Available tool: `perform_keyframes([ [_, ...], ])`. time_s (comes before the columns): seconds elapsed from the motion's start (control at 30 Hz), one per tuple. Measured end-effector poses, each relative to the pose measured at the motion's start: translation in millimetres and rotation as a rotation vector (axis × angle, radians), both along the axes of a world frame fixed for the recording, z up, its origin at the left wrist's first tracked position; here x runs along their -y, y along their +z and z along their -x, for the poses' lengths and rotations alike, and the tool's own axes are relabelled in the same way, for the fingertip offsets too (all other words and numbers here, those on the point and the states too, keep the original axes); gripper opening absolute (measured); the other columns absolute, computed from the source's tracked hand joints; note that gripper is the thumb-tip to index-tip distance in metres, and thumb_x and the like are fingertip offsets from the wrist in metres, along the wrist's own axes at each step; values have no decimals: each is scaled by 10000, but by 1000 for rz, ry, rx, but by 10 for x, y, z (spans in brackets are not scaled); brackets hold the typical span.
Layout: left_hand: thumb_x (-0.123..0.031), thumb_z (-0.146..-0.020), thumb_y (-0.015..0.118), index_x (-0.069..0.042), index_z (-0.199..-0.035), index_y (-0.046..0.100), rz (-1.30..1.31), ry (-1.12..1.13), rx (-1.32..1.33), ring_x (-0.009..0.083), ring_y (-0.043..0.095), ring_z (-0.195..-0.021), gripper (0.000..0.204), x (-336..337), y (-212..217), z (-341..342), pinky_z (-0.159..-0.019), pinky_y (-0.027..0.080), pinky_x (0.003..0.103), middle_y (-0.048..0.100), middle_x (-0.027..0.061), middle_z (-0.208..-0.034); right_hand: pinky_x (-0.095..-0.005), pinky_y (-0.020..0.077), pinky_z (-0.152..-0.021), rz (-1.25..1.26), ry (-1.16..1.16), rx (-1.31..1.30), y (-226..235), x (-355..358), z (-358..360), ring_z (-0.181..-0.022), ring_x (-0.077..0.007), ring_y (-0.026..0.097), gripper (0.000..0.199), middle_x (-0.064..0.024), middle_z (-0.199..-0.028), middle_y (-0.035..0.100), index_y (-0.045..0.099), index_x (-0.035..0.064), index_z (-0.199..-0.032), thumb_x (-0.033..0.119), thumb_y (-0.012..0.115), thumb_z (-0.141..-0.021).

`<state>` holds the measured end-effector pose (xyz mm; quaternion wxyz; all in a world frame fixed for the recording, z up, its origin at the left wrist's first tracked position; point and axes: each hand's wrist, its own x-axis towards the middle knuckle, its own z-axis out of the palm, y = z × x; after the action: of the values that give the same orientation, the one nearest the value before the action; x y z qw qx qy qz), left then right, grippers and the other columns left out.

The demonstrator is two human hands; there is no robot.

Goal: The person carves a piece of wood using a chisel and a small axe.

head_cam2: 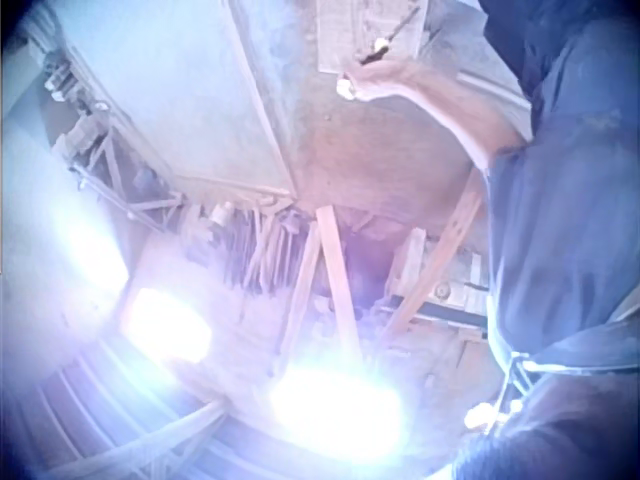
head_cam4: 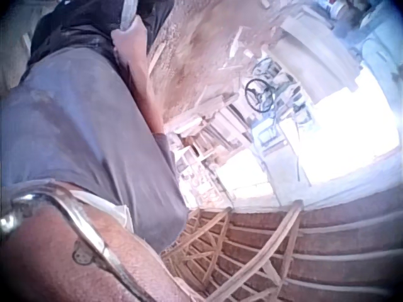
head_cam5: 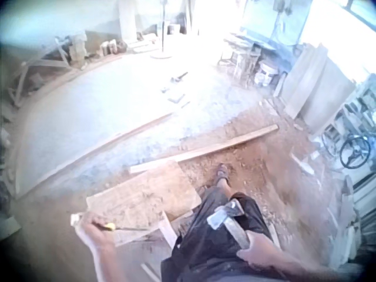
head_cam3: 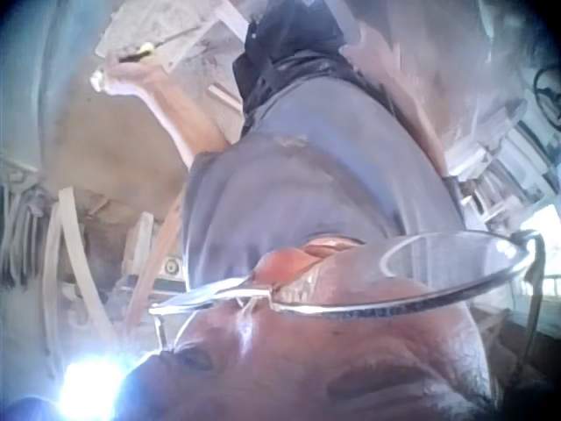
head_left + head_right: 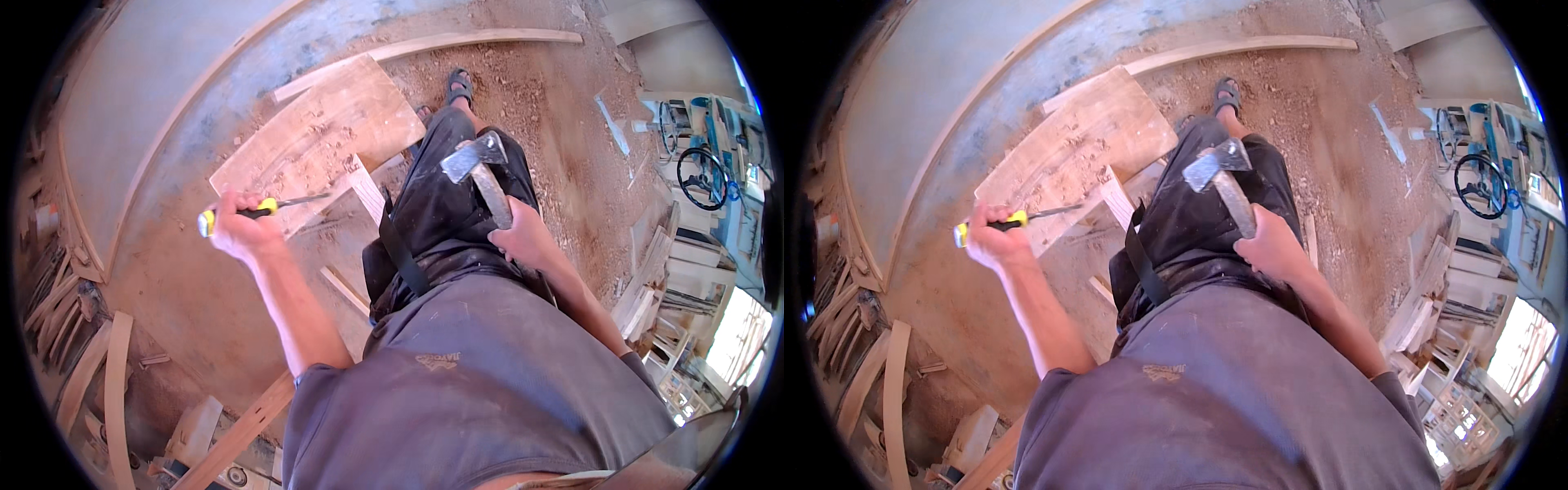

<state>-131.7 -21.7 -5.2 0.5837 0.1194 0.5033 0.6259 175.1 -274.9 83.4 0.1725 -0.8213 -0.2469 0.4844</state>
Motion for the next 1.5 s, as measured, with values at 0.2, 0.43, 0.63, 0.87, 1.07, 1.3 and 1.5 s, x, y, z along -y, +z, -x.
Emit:
perform_keyframes([
  [0.2, 134, -854, 589, 28, -1099, 553, -225, -145, -143, 255, 608, -729, 269, -118, 238, -100, -730, 516, 411, 604, 140, -905, -332, 497, -497, 57, -109, -149, -250, 216, -61, -540, -168, 588, 339, -75, -708, 584, 559, -52, -1079, 51, 673, -776],
  [0.43, 119, -866, 645, -26, -1301, 453, -307, -457, -397, 252, 641, -816, 498, 38, 255, -646, -909, 567, 499, 595, 114, -1077, -344, 497, -531, 71, 34, -21, -247, 86, -35, -562, -168, 603, 378, -97, -728, 607, 569, -54, -1138, 63, 662, -791],
  [0.63, 57, -865, 696, -45, -902, 577, -415, -373, -105, 196, 577, -664, 161, -66, 46, -760, -604, 489, 354, 574, 75, -835, -362, 505, -558, 127, -40, -116, -236, 1, -84, -570, -190, 622, 386, -120, -739, 629, 567, -63, -1147, 54, 663, -792],
  [0.87, -8, -890, 670, -66, -825, 563, -439, -386, -32, 157, 514, -612, 138, -78, 38, -861, -558, 451, 334, 535, 67, -728, -347, 504, -539, 130, -3, -106, -263, -18, -140, -561, -179, 615, 384, -114, -748, 620, 559, -57, -1137, 58, 672, -788],
  [1.07, -11, -891, 670, -69, -872, 571, -361, -499, -159, 166, 535, -621, 116, -170, 42, -1016, -553, 443, 322, 557, 66, -727, -353, 517, -572, 95, 60, -14, -200, -122, -145, -603, -218, 636, 402, -140, -792, 624, 566, -43, -1160, 70, 692, -795],
  [1.3, 37, -879, 719, -28, -813, 594, -644, -691, -514, 106, 589, -675, 156, 23, 41, -1233, -620, 469, 269, 628, 46, -748, -402, 525, -671, -524, 126, 213, 396, -830, 62, -693, -325, 691, 365, -204, -807, 655, 580, -8, -1115, 116, 715, -799],
  [1.5, -137, -798, 759, 10, -1010, 687, -723, -584, -669, 185, 655, -877, 268, 97, 111, -1284, -817, 519, 333, 709, 74, -942, -453, 520, -621, -589, 657, 406, 450, -1274, 74, -646, -363, 679, 275, -162, -697, 651, 540, 8, -1040, 56, 673, -804],
])
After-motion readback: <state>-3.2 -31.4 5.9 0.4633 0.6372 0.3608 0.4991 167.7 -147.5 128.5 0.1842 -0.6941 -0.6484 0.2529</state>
